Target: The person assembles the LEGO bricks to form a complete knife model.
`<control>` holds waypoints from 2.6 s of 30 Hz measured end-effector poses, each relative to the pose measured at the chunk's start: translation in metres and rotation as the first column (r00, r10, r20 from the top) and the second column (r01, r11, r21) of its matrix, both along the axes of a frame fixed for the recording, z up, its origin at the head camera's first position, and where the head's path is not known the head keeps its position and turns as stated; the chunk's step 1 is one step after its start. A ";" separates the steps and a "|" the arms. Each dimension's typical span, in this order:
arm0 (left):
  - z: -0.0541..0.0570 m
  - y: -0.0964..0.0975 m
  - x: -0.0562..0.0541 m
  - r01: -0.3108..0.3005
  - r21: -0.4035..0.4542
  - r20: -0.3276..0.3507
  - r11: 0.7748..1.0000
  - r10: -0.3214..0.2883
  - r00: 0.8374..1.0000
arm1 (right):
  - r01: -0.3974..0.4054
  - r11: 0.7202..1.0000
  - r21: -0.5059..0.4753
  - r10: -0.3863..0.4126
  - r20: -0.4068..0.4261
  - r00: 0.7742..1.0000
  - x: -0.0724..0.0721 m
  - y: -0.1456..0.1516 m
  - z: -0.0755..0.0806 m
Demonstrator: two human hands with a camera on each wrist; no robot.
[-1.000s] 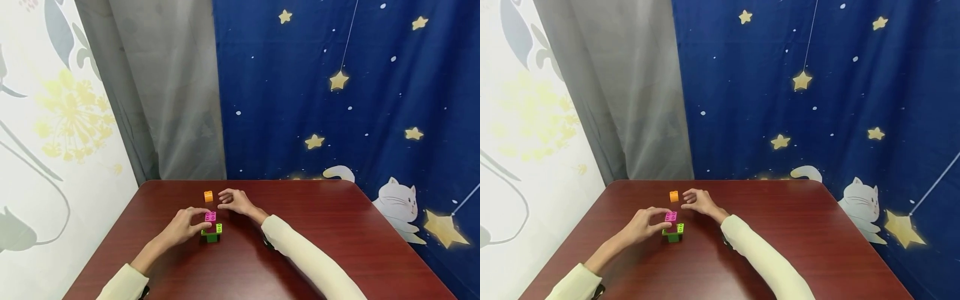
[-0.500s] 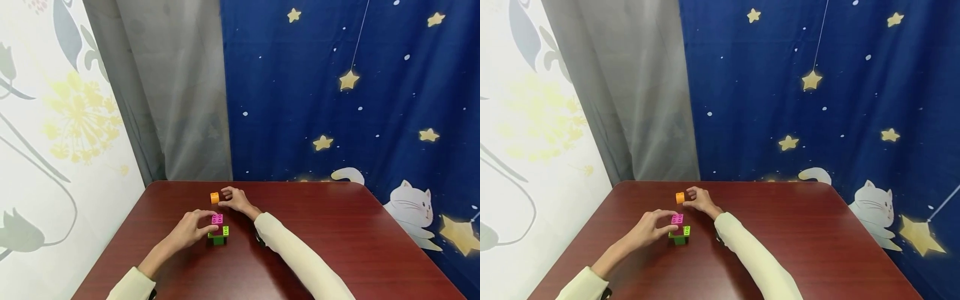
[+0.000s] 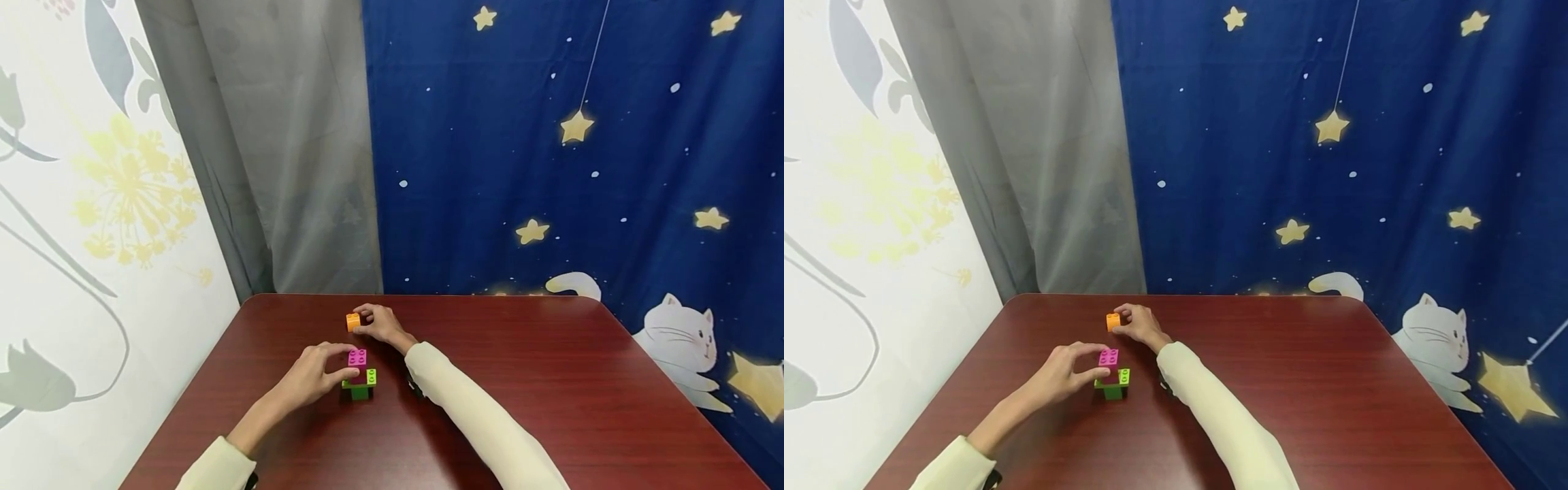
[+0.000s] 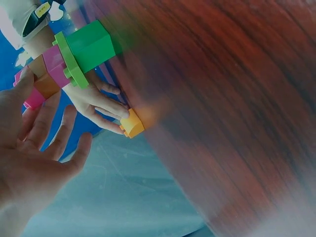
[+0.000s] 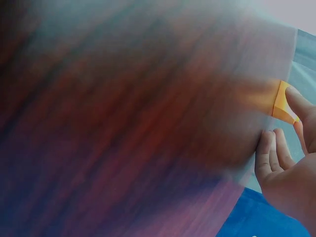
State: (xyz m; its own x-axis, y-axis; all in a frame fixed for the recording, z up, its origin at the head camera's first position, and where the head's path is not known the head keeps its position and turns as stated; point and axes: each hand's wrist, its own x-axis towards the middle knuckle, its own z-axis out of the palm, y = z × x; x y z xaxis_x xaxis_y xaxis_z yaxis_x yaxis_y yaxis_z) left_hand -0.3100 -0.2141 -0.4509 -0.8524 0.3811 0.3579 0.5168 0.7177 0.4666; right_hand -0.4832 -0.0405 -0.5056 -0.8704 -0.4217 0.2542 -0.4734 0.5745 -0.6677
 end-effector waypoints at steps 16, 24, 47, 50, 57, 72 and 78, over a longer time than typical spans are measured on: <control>-0.002 0.005 -0.003 -0.001 0.004 -0.011 1.000 0.001 1.000 | -0.059 0.998 0.002 0.059 -0.009 0.998 0.006 0.022 0.007; -0.003 0.011 -0.011 -0.004 0.008 0.006 1.000 0.004 1.000 | -0.107 0.994 -0.025 0.105 -0.049 0.993 0.019 0.050 0.021; -0.002 0.016 -0.017 -0.026 0.013 0.029 1.000 0.026 0.999 | -0.210 0.977 -0.042 0.207 -0.061 0.976 0.062 0.094 0.045; -0.003 0.015 -0.016 -0.030 0.010 0.032 1.000 0.030 0.999 | -0.218 0.975 -0.043 0.216 -0.037 0.976 0.066 0.099 0.042; -0.002 0.016 -0.016 -0.030 0.014 0.042 0.999 0.029 0.999 | -0.232 0.972 -0.021 0.233 0.006 0.973 0.071 0.114 0.029; -0.002 0.014 -0.017 -0.027 0.028 0.072 0.999 0.025 0.997 | -0.284 0.957 0.064 0.281 0.060 0.958 0.085 0.133 0.010; -0.003 0.015 -0.017 -0.040 0.030 0.082 0.999 0.037 0.996 | -0.296 0.954 0.045 0.294 0.041 0.955 0.087 0.135 0.007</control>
